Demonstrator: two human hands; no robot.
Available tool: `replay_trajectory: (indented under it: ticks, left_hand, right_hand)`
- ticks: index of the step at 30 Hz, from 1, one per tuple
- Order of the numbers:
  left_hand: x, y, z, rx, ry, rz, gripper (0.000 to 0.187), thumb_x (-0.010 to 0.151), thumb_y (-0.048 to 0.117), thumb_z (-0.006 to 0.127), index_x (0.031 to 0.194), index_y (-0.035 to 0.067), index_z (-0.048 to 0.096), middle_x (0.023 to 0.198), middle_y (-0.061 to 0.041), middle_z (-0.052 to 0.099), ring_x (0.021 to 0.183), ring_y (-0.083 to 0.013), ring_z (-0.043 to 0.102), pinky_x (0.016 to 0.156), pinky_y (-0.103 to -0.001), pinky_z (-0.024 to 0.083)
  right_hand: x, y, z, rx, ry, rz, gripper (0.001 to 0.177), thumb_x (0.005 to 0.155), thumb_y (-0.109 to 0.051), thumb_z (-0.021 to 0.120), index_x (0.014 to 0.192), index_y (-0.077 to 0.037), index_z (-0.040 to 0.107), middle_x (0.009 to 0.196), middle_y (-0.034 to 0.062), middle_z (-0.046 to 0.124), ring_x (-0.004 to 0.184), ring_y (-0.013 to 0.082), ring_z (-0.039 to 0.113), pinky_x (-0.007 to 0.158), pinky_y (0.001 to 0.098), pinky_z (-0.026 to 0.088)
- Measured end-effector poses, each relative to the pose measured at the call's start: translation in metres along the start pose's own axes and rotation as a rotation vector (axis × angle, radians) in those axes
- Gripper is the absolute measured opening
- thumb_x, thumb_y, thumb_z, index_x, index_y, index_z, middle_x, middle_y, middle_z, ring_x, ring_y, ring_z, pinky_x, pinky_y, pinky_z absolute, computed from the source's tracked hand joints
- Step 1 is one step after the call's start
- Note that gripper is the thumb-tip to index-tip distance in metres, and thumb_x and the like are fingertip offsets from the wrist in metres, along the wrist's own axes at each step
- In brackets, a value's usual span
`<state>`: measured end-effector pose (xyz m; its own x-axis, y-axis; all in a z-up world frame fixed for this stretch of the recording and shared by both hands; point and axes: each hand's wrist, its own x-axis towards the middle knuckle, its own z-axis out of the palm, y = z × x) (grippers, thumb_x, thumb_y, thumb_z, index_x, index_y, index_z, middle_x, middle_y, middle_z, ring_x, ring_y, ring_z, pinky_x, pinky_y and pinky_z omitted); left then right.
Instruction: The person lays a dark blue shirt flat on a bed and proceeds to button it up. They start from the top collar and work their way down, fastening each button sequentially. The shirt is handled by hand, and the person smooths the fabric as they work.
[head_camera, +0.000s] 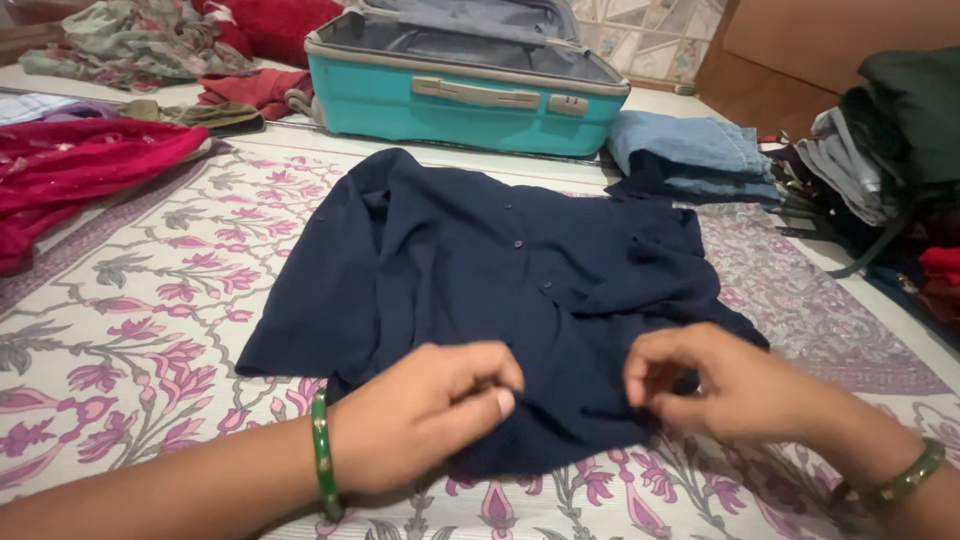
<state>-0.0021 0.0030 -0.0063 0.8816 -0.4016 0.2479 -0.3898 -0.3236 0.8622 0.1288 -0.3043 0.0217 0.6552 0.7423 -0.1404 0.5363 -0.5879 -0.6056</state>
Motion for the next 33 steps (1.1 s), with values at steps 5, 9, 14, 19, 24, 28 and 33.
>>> replay_trajectory:
  ticks: [5,9,14,19,24,28,33]
  left_hand:
    - [0.018,-0.036,-0.007,-0.458,0.195,-0.159,0.016,0.101,0.017,0.054,0.104,0.003,0.064,0.083,0.003,0.062,0.075,-0.0045,0.056,0.069,-0.025,0.046]
    - [0.022,-0.054,-0.012,-0.636,0.278,-0.255,0.016,0.098,0.015,0.052,0.099,0.003,0.063,0.085,0.004,0.066,0.081,-0.0042,0.060,0.078,-0.020,0.049]
    - [0.019,-0.042,-0.004,-0.306,0.236,-0.085,0.016,0.100,0.017,0.057,0.102,0.002,0.063,0.080,0.003,0.056,0.076,-0.0041,0.051,0.069,-0.024,0.045]
    - [0.002,-0.001,0.001,0.107,-0.021,-0.018,0.018,0.097,0.020,0.058,0.105,0.005,0.064,0.066,-0.005,0.060,0.061,-0.0147,0.056,0.057,-0.033,0.048]
    - [-0.004,0.017,-0.001,0.301,-0.180,0.175,0.018,0.096,0.021,0.059,0.105,0.006,0.065,0.072,-0.012,0.067,0.069,-0.0299,0.069,0.062,-0.039,0.052]
    - [-0.005,0.017,-0.002,0.320,-0.191,0.223,0.018,0.096,0.021,0.060,0.104,0.006,0.066,0.077,-0.012,0.069,0.074,-0.0304,0.070,0.066,-0.041,0.053]
    - [-0.006,0.015,-0.003,0.307,-0.230,0.277,0.018,0.095,0.020,0.060,0.102,0.005,0.067,0.086,-0.012,0.071,0.080,-0.0311,0.071,0.070,-0.041,0.055]
  right_hand:
    - [0.001,-0.012,0.013,-0.122,-0.011,-0.218,0.058,0.068,-0.032,0.100,0.108,-0.006,0.067,0.099,0.0020,0.063,0.092,0.0130,0.062,0.075,0.0301,0.052]
    - [0.009,-0.016,0.023,-0.224,0.199,-0.003,0.030,0.077,-0.021,0.078,0.102,-0.007,0.068,0.081,0.0059,0.069,0.075,0.0182,0.065,0.067,0.0326,0.056]
    - [0.003,-0.029,0.008,-0.297,0.532,0.017,0.032,0.073,-0.010,0.067,0.105,-0.006,0.068,0.078,0.0125,0.072,0.067,0.0255,0.066,0.062,0.0384,0.056]
    - [-0.004,-0.025,-0.004,-0.517,0.428,0.180,0.019,0.077,-0.012,0.067,0.095,-0.009,0.073,0.087,0.0083,0.075,0.076,0.0252,0.072,0.072,0.0387,0.056]
    - [-0.004,0.011,-0.016,-0.342,0.247,0.110,0.016,0.073,-0.007,0.070,0.089,-0.008,0.072,0.080,0.0054,0.076,0.074,0.0169,0.069,0.068,0.0333,0.056]
    - [-0.016,0.039,-0.036,0.048,0.110,0.168,0.017,0.081,0.004,0.068,0.096,-0.001,0.060,0.077,0.0086,0.058,0.070,0.0151,0.054,0.059,0.0335,0.048]
    - [-0.037,0.032,-0.052,0.254,-0.238,0.309,0.026,0.081,0.008,0.065,0.105,-0.001,0.064,0.077,0.0055,0.058,0.065,0.0124,0.056,0.055,0.0286,0.046]
